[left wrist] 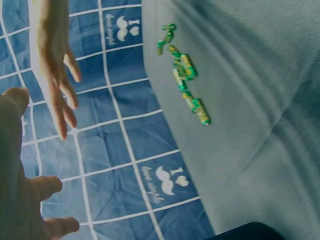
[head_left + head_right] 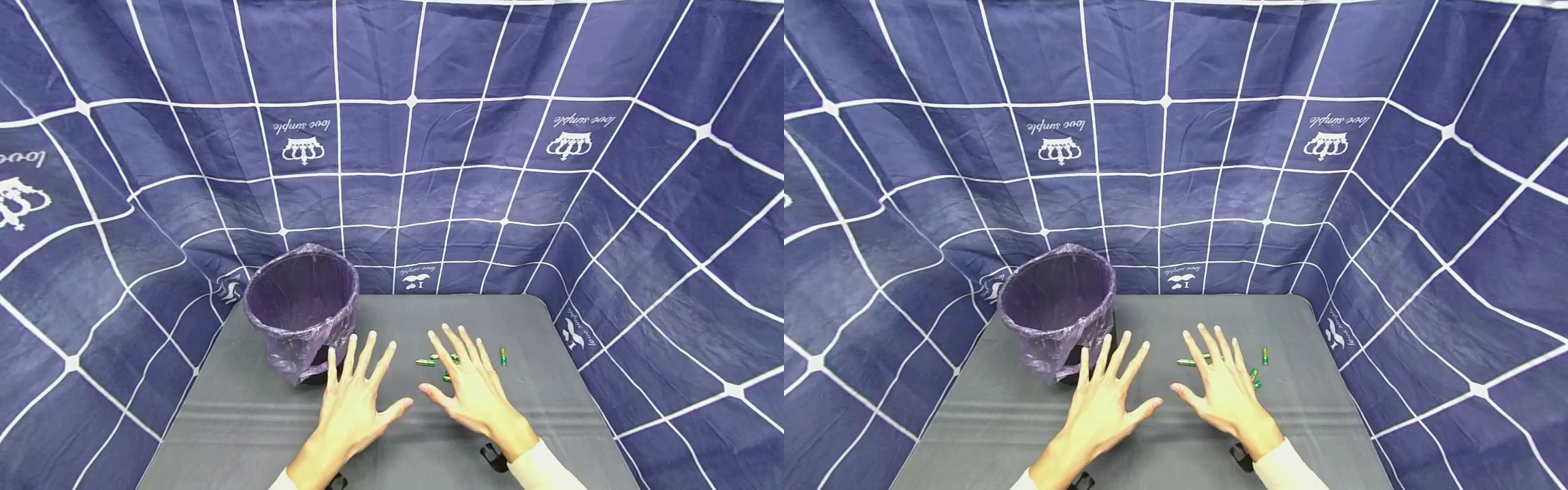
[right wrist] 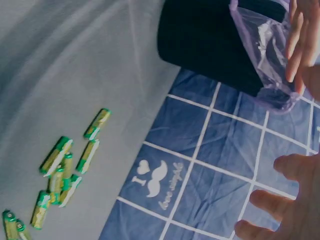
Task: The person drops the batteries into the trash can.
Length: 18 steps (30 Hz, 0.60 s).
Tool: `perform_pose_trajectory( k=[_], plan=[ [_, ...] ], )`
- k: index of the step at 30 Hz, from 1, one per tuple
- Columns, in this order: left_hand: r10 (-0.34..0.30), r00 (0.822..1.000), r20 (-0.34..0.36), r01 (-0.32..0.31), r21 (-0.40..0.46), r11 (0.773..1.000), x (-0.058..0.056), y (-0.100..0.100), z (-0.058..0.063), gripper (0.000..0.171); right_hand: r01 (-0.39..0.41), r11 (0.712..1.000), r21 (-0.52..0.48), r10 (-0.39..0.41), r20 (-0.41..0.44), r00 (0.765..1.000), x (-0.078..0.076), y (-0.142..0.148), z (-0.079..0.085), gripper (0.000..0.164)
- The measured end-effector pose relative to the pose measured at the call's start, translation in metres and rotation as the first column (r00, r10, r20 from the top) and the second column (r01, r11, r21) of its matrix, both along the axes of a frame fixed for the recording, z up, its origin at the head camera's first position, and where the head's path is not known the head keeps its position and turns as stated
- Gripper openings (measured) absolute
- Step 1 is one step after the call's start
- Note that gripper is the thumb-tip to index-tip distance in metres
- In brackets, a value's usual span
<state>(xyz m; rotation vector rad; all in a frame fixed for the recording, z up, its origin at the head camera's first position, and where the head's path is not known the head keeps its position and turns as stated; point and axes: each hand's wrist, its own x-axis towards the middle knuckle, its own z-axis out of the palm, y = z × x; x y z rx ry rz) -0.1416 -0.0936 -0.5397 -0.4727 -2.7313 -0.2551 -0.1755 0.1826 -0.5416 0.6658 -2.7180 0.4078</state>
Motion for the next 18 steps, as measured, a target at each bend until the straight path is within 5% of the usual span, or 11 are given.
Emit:
perform_pose_trajectory(
  k=[9,18],
  plan=[
    [-0.028,0.993,-0.114,0.034,0.053,0.998,-0.006,-0.010,0.027,0.095,-0.060,0.994,-0.088,0.045,-0.165,0.985,-0.014,-0.016,0.013,0.081],
    [0.015,0.958,-0.286,0.024,0.131,0.991,-0.023,-0.037,0.039,0.074,-0.129,0.981,-0.144,0.104,-0.170,0.980,-0.021,-0.036,0.025,0.065]
  ],
)
